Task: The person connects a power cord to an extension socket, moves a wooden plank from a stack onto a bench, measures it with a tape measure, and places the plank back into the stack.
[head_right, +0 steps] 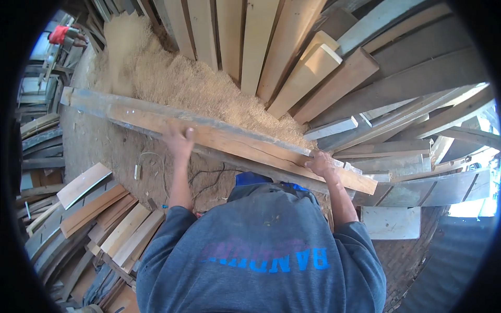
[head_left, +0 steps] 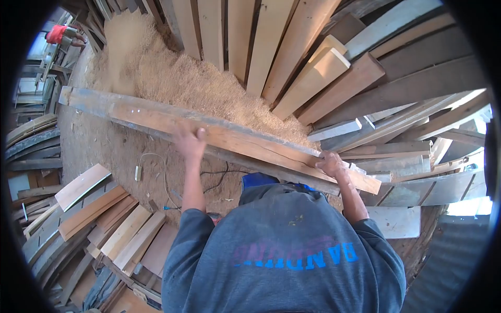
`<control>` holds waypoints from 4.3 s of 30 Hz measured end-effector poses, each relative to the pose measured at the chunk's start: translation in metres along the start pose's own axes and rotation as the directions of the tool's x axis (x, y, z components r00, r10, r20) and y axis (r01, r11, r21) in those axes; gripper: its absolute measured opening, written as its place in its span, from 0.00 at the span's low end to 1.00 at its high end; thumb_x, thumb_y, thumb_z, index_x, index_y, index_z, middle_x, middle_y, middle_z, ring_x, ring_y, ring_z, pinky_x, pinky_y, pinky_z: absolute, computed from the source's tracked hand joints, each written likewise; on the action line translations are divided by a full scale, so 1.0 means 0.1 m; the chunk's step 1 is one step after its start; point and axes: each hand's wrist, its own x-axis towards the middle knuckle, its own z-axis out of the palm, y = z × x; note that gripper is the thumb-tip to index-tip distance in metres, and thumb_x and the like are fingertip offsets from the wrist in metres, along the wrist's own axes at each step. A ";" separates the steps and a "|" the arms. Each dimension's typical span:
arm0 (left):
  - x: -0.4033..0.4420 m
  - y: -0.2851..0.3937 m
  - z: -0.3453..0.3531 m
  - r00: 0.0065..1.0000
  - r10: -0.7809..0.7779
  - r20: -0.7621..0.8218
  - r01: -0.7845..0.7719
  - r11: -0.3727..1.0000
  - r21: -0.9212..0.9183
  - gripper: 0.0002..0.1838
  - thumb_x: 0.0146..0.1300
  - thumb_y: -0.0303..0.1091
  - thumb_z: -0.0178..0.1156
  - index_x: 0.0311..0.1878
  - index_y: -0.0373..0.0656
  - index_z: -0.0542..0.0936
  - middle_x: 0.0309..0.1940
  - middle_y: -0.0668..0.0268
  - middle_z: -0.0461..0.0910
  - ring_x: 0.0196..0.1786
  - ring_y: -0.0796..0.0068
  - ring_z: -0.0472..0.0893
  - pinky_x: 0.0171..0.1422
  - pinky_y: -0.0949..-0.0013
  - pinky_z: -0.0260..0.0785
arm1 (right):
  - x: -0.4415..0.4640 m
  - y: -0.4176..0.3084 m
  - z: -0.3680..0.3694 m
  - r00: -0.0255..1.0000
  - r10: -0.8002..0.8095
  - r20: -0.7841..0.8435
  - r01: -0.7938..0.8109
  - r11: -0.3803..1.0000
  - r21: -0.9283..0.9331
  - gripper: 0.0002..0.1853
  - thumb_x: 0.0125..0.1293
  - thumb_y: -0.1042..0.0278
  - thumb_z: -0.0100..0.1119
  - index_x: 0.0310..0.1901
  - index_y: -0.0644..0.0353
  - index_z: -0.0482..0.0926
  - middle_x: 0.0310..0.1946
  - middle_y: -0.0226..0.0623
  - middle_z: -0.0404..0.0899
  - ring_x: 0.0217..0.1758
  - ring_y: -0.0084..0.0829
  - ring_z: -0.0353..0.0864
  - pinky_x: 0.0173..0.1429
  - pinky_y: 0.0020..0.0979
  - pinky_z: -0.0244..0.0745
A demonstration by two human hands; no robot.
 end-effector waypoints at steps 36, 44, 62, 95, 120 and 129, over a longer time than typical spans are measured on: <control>-3.55 0.54 1.13 0.786 0.072 0.614 0.346 0.772 -0.533 0.27 0.57 0.53 0.56 0.51 0.41 0.78 0.48 0.49 0.78 0.55 0.52 0.75 0.60 0.57 0.66 | -0.58 1.25 0.38 0.999 0.019 -0.048 -0.037 0.907 -0.419 0.47 0.39 0.63 0.75 0.62 0.56 0.58 0.58 0.48 0.66 0.61 0.52 0.66 0.63 0.46 0.65; -3.93 -0.75 1.46 0.558 -0.240 0.794 0.778 0.484 -0.400 0.27 0.59 0.48 0.56 0.54 0.37 0.77 0.50 0.51 0.79 0.54 0.58 0.78 0.58 0.62 0.68 | -0.50 1.12 0.45 0.997 0.074 -0.012 -0.070 0.860 -0.506 0.43 0.36 0.68 0.75 0.55 0.65 0.61 0.54 0.50 0.69 0.61 0.51 0.68 0.63 0.42 0.67; -4.18 -1.17 1.61 0.580 -0.433 0.690 0.815 0.292 -0.501 0.24 0.58 0.50 0.56 0.47 0.39 0.79 0.37 0.57 0.82 0.41 0.64 0.80 0.48 0.65 0.71 | -0.61 0.47 0.31 0.986 -0.038 0.163 0.133 0.771 -0.623 0.37 0.46 0.46 0.67 0.53 0.66 0.72 0.53 0.53 0.74 0.58 0.49 0.72 0.60 0.41 0.68; -5.86 -0.14 1.48 0.331 -0.585 0.740 0.832 -0.189 -0.521 0.20 0.60 0.44 0.56 0.46 0.37 0.80 0.34 0.62 0.81 0.36 0.71 0.78 0.44 0.68 0.69 | 0.67 -2.15 1.00 0.663 -0.746 0.064 0.717 0.608 -0.341 0.38 0.57 0.52 0.62 0.65 0.61 0.59 0.55 0.57 0.69 0.59 0.52 0.70 0.62 0.45 0.66; -4.54 -1.82 1.51 0.593 -0.477 0.649 0.737 -0.003 -0.676 0.18 0.64 0.43 0.56 0.49 0.38 0.75 0.26 0.71 0.72 0.25 0.78 0.71 0.25 0.73 0.62 | 0.17 -1.74 0.70 0.871 -0.476 -0.122 0.474 0.879 -0.048 0.42 0.55 0.56 0.64 0.66 0.66 0.56 0.61 0.59 0.64 0.67 0.52 0.61 0.69 0.42 0.58; -4.40 -0.24 1.48 0.652 -0.233 0.721 0.749 0.342 -0.567 0.21 0.62 0.46 0.56 0.49 0.37 0.79 0.34 0.61 0.81 0.39 0.70 0.79 0.44 0.66 0.69 | -0.47 0.40 0.09 0.996 -0.085 0.038 0.090 0.983 -0.158 0.48 0.48 0.48 0.68 0.68 0.55 0.57 0.63 0.56 0.63 0.67 0.55 0.62 0.68 0.48 0.60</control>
